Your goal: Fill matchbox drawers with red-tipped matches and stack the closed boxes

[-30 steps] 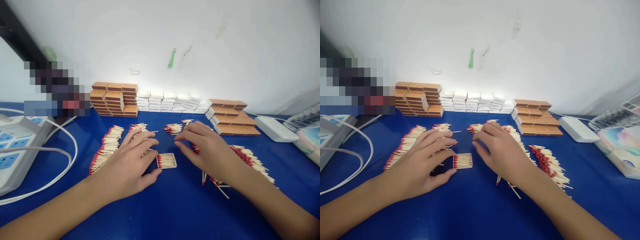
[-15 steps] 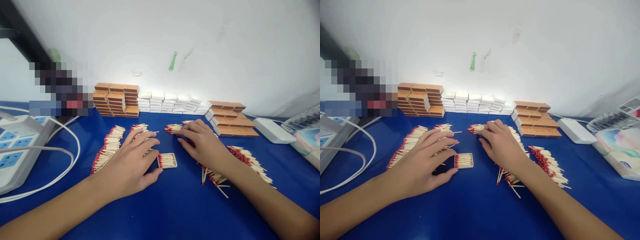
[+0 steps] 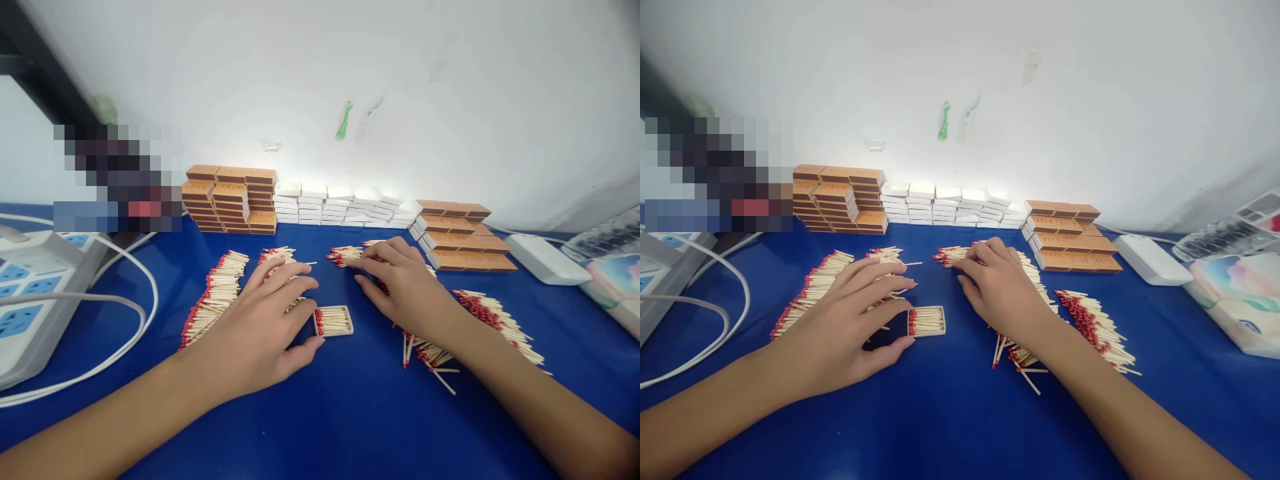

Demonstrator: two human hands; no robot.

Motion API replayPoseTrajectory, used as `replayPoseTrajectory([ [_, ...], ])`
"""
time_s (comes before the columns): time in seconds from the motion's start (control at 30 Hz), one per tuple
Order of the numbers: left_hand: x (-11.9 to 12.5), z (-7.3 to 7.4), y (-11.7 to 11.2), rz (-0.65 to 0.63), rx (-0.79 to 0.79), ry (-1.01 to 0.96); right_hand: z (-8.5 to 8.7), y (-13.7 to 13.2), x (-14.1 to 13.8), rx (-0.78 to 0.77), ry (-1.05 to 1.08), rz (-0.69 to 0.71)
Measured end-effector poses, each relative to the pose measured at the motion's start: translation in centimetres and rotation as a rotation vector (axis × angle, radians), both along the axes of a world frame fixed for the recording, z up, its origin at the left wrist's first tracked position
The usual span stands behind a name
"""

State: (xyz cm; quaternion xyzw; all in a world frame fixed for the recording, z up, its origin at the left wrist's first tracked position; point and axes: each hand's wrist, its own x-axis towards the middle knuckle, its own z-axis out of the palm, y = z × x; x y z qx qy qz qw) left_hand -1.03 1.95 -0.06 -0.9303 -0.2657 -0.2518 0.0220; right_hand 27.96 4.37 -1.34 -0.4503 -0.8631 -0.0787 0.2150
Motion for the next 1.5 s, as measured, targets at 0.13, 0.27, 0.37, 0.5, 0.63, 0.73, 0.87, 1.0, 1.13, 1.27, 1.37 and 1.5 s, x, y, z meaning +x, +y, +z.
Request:
replayPoseTrajectory([
  [0.13, -0.1, 0.0, 0.0, 0.006, -0.003, 0.005, 0.0, 0.0, 0.1, -0.011, -0.011, -0.011],
  [0.27, -0.1, 0.0, 0.0, 0.005, 0.002, 0.005, 0.0, 0.0, 0.0, -0.005, -0.006, -0.007],
  [0.37, 0.0, 0.1, -0.1, 0.005, 0.007, 0.001, 0.1, 0.1, 0.0, -0.006, 0.001, -0.003],
  [0.5, 0.0, 0.0, 0.0, 0.003, 0.004, -0.002, -0.2, 0.3, 0.2, -0.020, -0.008, -0.002],
  [0.63, 0.0, 0.0, 0.0, 0.004, -0.002, 0.002, -0.1, 0.2, 0.1, -0.001, -0.024, -0.012],
  [0.73, 0.0, 0.1, 0.0, 0.019, 0.014, 0.003, 0.6, -0.7, -0.7, 0.006, 0.024, 0.026],
  [0.87, 0.0, 0.3, 0.0, 0.039, 0.021, 0.015, 2.0, -2.8, -2.4, 0.003, 0.081, 0.120],
  [1.0, 0.0, 0.3, 0.1, 0.035, 0.015, 0.014, 2.4, -4.2, -3.7, 0.000, 0.042, 0.171],
  [1.13, 0.0, 0.3, 0.2, 0.027, 0.010, 0.007, 1.9, -4.4, -4.3, -0.031, 0.010, 0.158],
  [1.27, 0.1, 0.3, 0.2, 0.024, 0.010, 0.002, 1.8, -4.3, -4.3, -0.029, 0.004, 0.148],
  [1.37, 0.1, 0.4, 0.2, 0.029, 0.008, 0.004, 2.0, -4.3, -4.1, -0.037, 0.019, 0.156],
  [1.5, 0.1, 0.4, 0.1, 0.034, 0.009, 0.015, 2.5, -4.2, -3.9, -0.048, 0.069, 0.184],
])
